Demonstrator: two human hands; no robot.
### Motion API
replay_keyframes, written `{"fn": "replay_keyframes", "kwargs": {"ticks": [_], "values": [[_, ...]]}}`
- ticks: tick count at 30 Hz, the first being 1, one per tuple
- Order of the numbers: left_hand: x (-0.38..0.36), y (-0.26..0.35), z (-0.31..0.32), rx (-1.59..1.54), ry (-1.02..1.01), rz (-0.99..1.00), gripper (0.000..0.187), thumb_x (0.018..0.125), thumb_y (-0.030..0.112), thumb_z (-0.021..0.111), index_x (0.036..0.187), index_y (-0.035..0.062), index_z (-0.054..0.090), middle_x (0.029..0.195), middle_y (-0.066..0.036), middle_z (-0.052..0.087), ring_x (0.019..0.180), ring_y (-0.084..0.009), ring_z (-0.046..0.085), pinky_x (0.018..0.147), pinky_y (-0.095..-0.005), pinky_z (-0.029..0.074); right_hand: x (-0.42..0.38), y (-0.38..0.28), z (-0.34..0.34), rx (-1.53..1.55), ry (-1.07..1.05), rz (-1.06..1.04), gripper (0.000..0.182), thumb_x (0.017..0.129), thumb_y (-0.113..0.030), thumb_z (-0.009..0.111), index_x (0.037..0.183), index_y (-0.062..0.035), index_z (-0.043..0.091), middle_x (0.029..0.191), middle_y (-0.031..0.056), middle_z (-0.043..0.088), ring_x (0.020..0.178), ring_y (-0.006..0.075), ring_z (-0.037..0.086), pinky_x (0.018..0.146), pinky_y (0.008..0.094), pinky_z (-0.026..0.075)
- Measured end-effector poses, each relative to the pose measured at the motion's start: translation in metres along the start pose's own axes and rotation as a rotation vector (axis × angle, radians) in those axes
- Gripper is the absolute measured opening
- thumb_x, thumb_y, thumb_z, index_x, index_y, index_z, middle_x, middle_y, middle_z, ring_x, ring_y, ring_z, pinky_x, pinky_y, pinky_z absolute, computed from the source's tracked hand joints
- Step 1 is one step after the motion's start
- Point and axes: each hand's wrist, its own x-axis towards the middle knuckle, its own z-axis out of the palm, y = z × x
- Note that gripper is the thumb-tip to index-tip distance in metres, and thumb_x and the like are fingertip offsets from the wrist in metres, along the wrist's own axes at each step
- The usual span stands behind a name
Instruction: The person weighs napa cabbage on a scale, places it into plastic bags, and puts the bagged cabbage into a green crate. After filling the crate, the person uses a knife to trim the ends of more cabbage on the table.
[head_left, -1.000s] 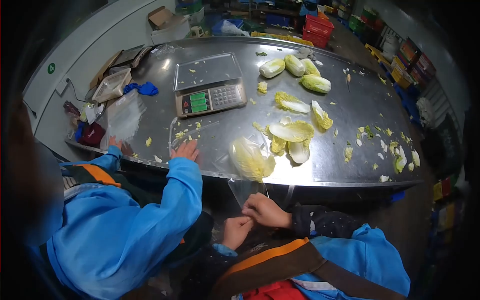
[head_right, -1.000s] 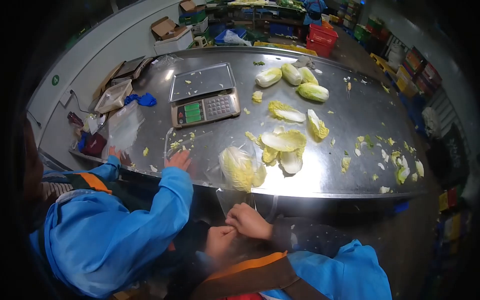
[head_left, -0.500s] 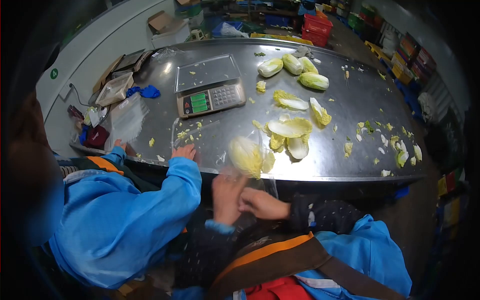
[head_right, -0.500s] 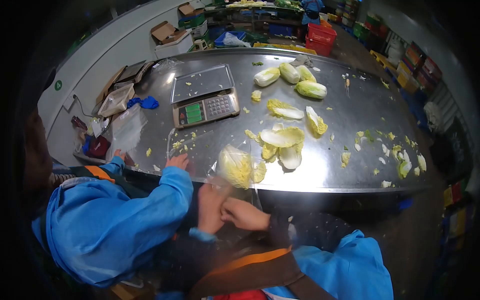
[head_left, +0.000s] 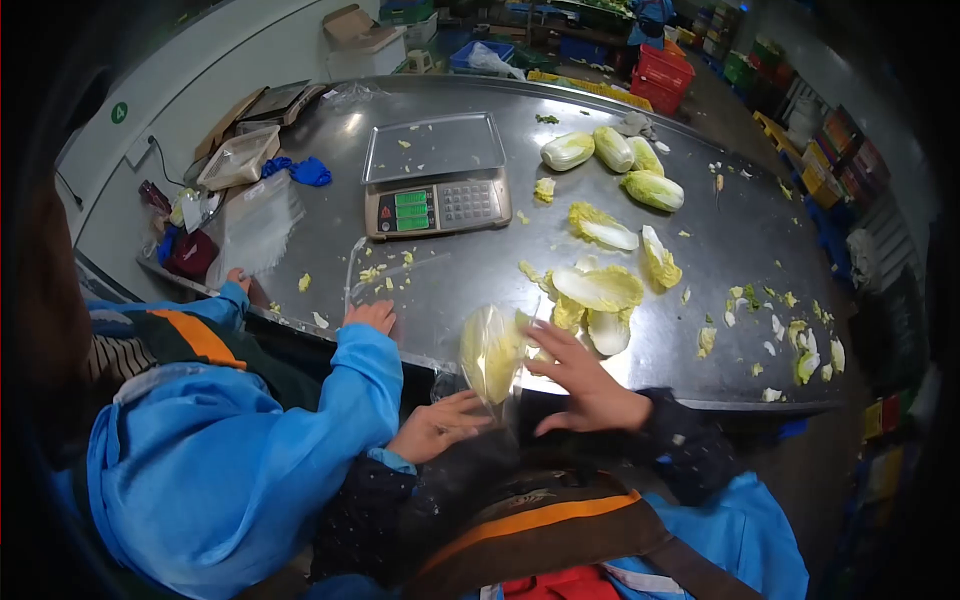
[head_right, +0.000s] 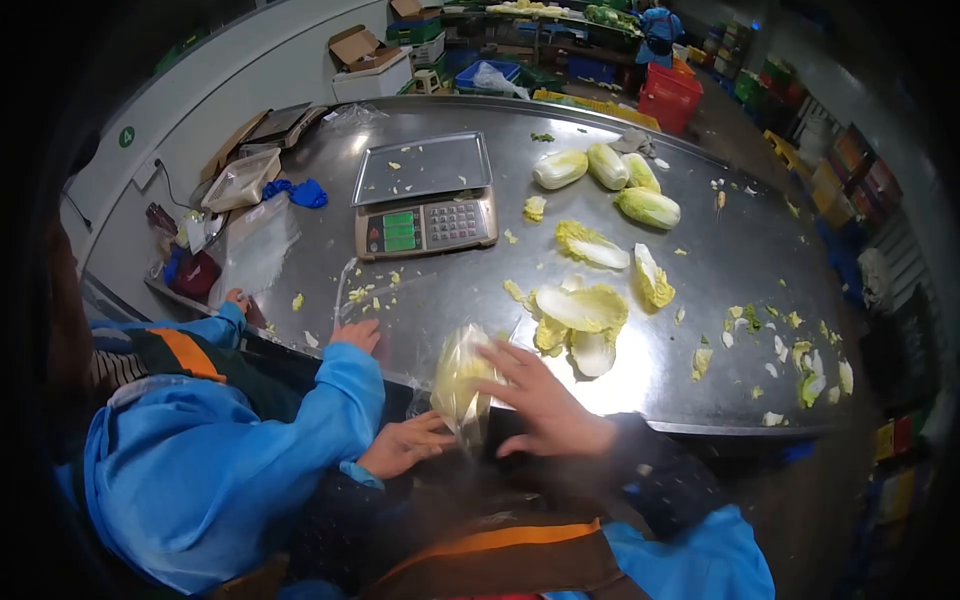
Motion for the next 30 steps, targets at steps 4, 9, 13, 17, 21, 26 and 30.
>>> {"fn": "replay_keyframes", "kwargs": {"ticks": [4,9,13,17,21,26,30], "values": [[-0.004,-0.069,0.009,-0.283,0.381,-0.243,0.025,0.091,0.018,0.054,0.089,-0.0034,0.067,0.087,-0.015,0.068,0.087,-0.023,0.065,0.076,-0.0313,0.05,0.023,0.055,0.052,0.485,-0.03,0.382,0.026,0.081,-0.027,0.062,0.078,-0.0013,0.062,0.061,0.0102,0.059,0.058,0.0235,0.063,0.056,0.0333,0.049],[0.062,-0.081,0.048,-0.331,0.918,-0.649,0.035,0.088,0.033,0.059,0.072,0.0024,0.058,0.047,-0.008,0.051,0.039,-0.0188,0.049,0.043,-0.0302,0.042,-0.019,0.139,0.135,-0.18,-0.065,0.825,0.022,0.086,-0.025,0.05,0.091,-0.0051,0.058,0.065,0.0159,0.057,0.066,0.0358,0.06,0.062,0.043,0.047],[0.048,-0.059,0.052,0.849,0.577,-0.418,0.071,0.065,0.001,0.064,0.13,0.0181,0.042,0.128,-0.016,0.039,0.111,-0.0334,0.045,0.083,-0.042,0.044,-0.032,0.105,0.106,-0.13,0.037,0.657,0.05,0.07,-0.001,0.06,0.117,-0.0075,0.046,0.105,0.0202,0.048,0.088,0.0388,0.054,0.072,0.0449,0.046],[0.037,-0.061,0.046,0.747,0.789,-0.4,0.076,0.061,-0.004,0.065,0.132,0.0086,0.039,0.125,-0.02,0.04,0.113,-0.0393,0.042,0.097,-0.0421,0.034,-0.041,0.113,0.093,-0.003,0.243,0.678,0.056,0.063,0.008,0.053,0.117,-0.0077,0.047,0.102,0.0193,0.05,0.093,0.0364,0.052,0.077,0.0398,0.046],[-0.003,-0.079,0.051,0.359,0.892,-0.645,0.083,0.057,-0.009,0.064,0.133,0.003,0.033,0.119,-0.02,0.045,0.108,-0.0341,0.047,0.094,-0.0387,0.038,-0.069,0.134,0.06,0.11,0.345,0.667,0.041,0.069,0.014,0.048,0.106,-0.0032,0.052,0.093,0.0147,0.051,0.078,0.0263,0.057,0.067,0.0328,0.047],[0.007,-0.073,0.055,0.396,0.977,-0.557,0.078,0.059,-0.005,0.067,0.131,0.0021,0.037,0.125,-0.021,0.043,0.109,-0.0343,0.047,0.095,-0.0405,0.038,-0.061,0.129,0.038,0.12,0.243,0.625,0.047,0.071,0.016,0.046,0.112,-0.0044,0.052,0.106,0.0162,0.051,0.085,0.0256,0.059,0.07,0.0298,0.049],[0.038,-0.072,0.039,0.726,0.942,-0.36,0.066,0.068,0.014,0.069,0.127,0.0037,0.042,0.128,-0.022,0.039,0.117,-0.0387,0.041,0.095,-0.0459,0.035,-0.023,0.128,0.054,0.127,-0.01,0.432,0.061,0.067,0.005,0.06,0.125,-0.0113,0.049,0.126,0.0178,0.045,0.112,0.0354,0.048,0.093,0.0382,0.043]]}}
